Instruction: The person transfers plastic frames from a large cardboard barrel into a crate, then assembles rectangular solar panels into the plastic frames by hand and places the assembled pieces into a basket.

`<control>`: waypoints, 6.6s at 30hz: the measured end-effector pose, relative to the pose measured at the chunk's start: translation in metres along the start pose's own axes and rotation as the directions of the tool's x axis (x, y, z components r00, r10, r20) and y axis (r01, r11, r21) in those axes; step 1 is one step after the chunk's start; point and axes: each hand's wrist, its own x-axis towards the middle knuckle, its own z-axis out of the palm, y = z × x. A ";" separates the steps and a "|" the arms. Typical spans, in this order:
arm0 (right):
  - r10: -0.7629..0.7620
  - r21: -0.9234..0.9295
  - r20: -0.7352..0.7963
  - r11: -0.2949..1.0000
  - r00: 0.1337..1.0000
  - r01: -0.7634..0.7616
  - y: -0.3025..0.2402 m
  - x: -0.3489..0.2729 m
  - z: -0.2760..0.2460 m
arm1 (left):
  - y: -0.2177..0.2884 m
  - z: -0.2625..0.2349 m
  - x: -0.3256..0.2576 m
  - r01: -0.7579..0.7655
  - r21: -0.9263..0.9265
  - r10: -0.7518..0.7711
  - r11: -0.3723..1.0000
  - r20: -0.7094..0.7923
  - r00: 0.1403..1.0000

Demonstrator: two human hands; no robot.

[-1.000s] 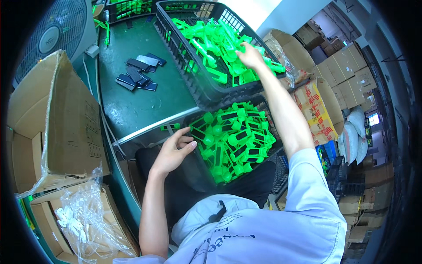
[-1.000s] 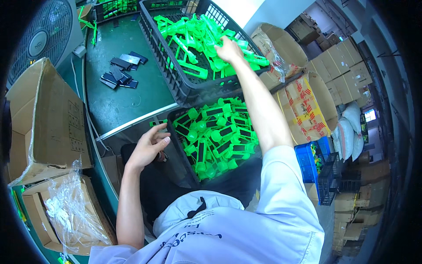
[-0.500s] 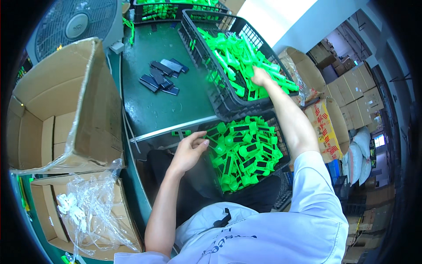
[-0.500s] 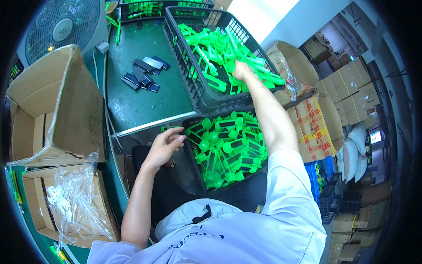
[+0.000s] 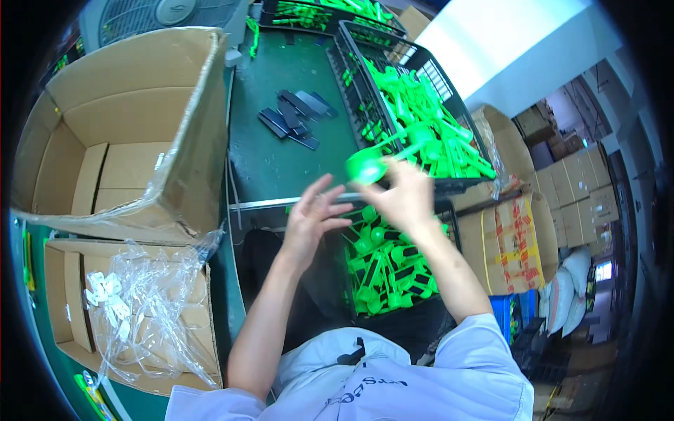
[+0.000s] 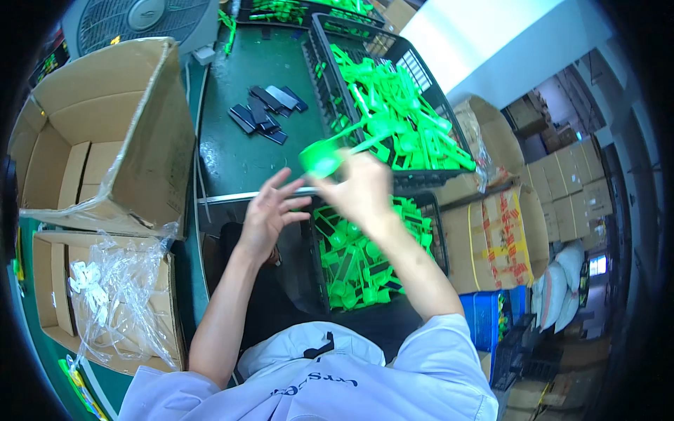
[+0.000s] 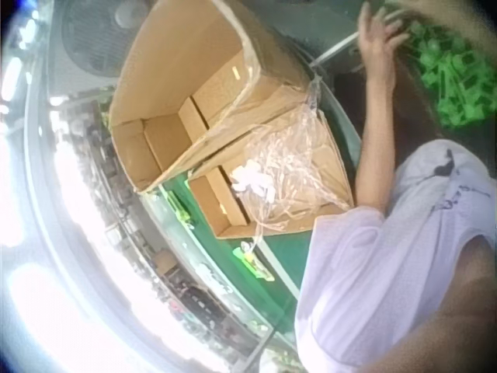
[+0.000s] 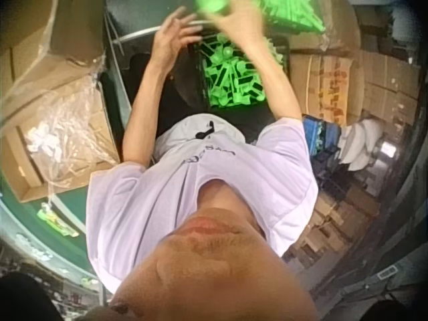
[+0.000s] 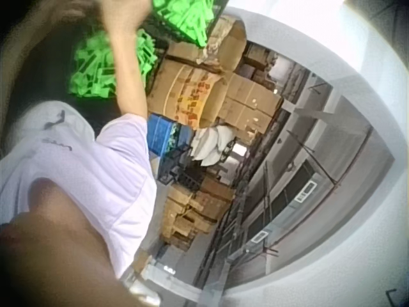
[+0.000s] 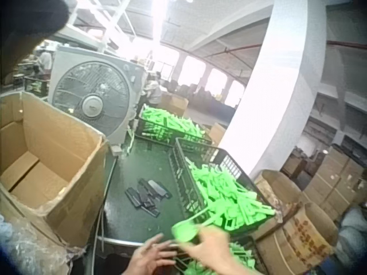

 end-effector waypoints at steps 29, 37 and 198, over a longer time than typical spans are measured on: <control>0.077 0.417 0.147 0.899 0.986 -0.132 -0.036 0.159 0.164 | -0.013 -0.024 0.008 0.232 0.079 -0.154 0.970 -0.540 0.828; 0.394 0.883 0.109 0.383 0.913 -0.270 -0.026 0.035 0.086 | -0.013 -0.021 0.010 0.208 -0.027 -0.193 0.978 -0.498 0.845; 0.487 -0.217 -0.057 0.846 0.872 -0.487 0.173 0.000 -0.078 | -0.030 0.019 -0.011 0.278 0.768 -0.578 0.578 0.144 0.803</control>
